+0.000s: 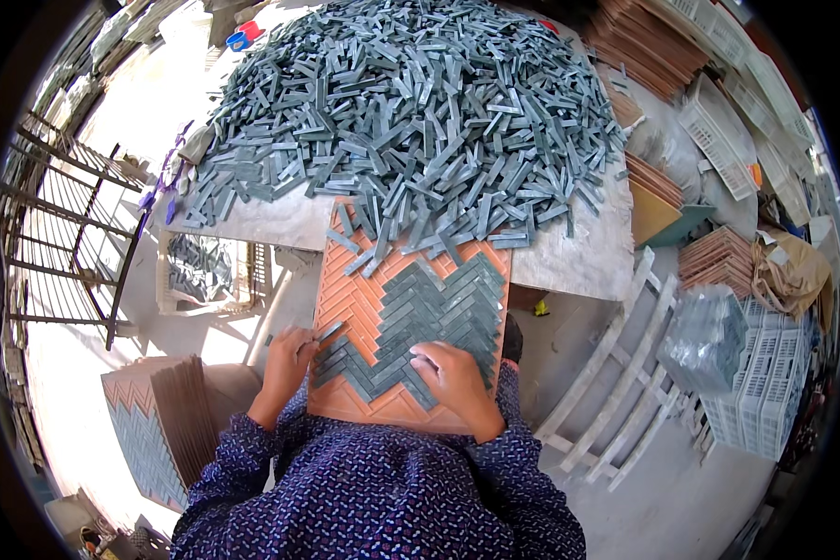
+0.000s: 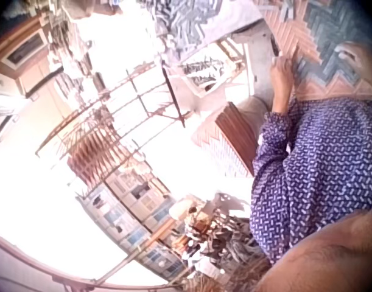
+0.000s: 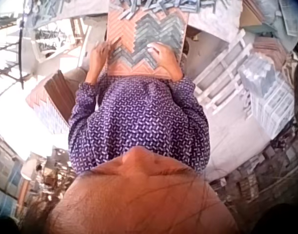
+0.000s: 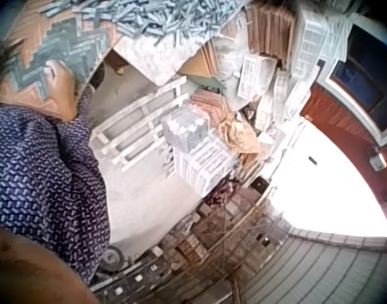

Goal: The person arranges small gray rectangular tiles by hand onto a square orange board in a herringbone pattern. They periodically flip the board to check alignment and continue placing tiles until the surface is covered.

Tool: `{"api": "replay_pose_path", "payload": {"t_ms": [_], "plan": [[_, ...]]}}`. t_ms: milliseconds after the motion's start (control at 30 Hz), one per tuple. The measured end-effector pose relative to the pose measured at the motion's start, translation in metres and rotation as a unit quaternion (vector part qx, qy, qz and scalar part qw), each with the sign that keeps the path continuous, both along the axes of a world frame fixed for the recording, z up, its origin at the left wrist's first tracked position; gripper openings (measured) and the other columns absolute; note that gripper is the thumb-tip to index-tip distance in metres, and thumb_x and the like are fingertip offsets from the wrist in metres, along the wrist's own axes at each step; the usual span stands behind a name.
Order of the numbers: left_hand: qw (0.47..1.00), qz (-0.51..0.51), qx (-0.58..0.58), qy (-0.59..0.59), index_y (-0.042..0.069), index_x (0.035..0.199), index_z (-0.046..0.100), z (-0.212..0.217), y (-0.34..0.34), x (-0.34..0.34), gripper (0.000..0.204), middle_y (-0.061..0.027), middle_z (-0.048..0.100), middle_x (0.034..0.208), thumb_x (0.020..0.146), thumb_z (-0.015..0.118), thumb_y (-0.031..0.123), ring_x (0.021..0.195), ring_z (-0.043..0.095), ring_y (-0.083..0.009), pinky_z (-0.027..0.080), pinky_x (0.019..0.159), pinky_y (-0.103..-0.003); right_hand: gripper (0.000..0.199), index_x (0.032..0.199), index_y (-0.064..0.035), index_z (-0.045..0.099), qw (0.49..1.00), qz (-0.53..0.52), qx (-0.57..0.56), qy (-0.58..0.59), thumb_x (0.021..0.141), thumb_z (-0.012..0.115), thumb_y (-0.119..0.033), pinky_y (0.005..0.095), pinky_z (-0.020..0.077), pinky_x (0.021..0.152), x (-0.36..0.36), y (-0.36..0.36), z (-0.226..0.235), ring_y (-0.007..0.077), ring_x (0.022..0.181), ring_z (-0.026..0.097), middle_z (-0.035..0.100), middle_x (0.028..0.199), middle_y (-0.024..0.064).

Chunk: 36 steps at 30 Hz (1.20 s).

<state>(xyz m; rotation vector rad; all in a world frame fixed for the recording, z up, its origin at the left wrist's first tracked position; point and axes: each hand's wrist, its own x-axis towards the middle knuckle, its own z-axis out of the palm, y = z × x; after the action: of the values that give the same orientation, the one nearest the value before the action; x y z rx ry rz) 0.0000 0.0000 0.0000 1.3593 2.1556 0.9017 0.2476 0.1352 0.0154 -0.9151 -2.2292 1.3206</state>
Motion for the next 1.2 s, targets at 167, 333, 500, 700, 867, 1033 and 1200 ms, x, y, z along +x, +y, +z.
{"api": "replay_pose_path", "payload": {"t_ms": [167,333,500,700,867,1033,1200], "plan": [[0.999,-0.006,0.019,0.031,0.003,0.091,0.064,-0.002,0.005,0.002,0.011,-0.0134,0.057,0.081,0.082,0.058,0.004,0.075,0.059,-0.0332,0.047,0.064,-0.040,0.017,0.095,-0.0005,0.063,1.000,-0.003,0.002,-0.001,0.079,0.066,-0.006,0.0341,0.0490,0.062,-0.002,0.004,-0.002,0.0297,0.071,0.063,0.064,0.084,0.0163],[0.996,-0.015,0.035,0.076,0.004,0.093,0.064,-0.005,0.007,0.005,0.013,-0.0120,0.056,0.080,0.081,0.057,0.003,0.074,0.059,-0.0313,0.048,0.063,-0.038,0.016,0.094,-0.0009,0.063,1.000,-0.003,0.013,0.008,0.079,0.067,-0.006,0.0346,0.0486,0.062,-0.005,0.003,-0.001,0.0303,0.071,0.063,0.064,0.083,0.0164],[0.991,-0.049,0.055,0.115,0.004,0.090,0.063,-0.011,0.006,0.006,0.014,-0.0117,0.055,0.078,0.079,0.056,0.002,0.072,0.058,-0.0308,0.048,0.061,-0.039,0.016,0.094,-0.0011,0.063,1.000,0.000,0.019,0.005,0.079,0.067,-0.007,0.0353,0.0483,0.061,-0.005,0.005,0.001,0.0306,0.071,0.063,0.064,0.082,0.0160],[0.989,-0.042,0.054,0.129,0.002,0.087,0.061,-0.013,0.004,0.012,0.013,-0.0136,0.054,0.080,0.077,0.053,0.000,0.076,0.058,-0.0323,0.048,0.063,-0.039,0.015,0.093,0.0001,0.063,0.998,0.009,0.063,0.007,0.081,0.066,-0.009,0.0312,0.0482,0.060,-0.034,0.018,0.008,0.0270,0.069,0.063,0.065,0.081,0.0154],[0.993,-0.044,0.041,0.103,0.001,0.090,0.061,-0.015,0.006,0.012,0.016,-0.0145,0.055,0.084,0.076,0.052,0.000,0.080,0.058,-0.0327,0.049,0.068,-0.040,0.019,0.088,-0.0013,0.058,0.981,-0.071,0.175,-0.043,0.081,0.068,-0.017,0.0349,0.0485,0.057,-0.095,0.064,0.002,0.0294,0.065,0.063,0.065,0.077,0.0137],[0.992,-0.031,0.095,0.071,-0.001,0.091,0.061,-0.014,0.003,0.013,0.017,-0.0155,0.055,0.085,0.076,0.053,-0.002,0.085,0.056,-0.0324,0.048,0.073,-0.039,0.034,0.096,-0.0042,0.049,0.958,-0.101,0.229,-0.140,0.078,0.072,-0.023,0.0401,0.0491,0.057,-0.141,0.089,-0.017,0.0338,0.064,0.064,0.063,0.070,0.0152],[0.988,-0.016,0.147,0.043,-0.002,0.089,0.061,-0.018,0.005,0.013,0.014,-0.0163,0.054,0.085,0.077,0.056,-0.002,0.085,0.055,-0.0334,0.047,0.073,-0.039,0.033,0.105,0.0000,0.050,0.986,-0.125,0.058,-0.097,0.077,0.065,-0.006,0.0348,0.0501,0.063,-0.130,0.090,-0.031,0.0280,0.071,0.065,0.065,0.081,0.0138]]}}
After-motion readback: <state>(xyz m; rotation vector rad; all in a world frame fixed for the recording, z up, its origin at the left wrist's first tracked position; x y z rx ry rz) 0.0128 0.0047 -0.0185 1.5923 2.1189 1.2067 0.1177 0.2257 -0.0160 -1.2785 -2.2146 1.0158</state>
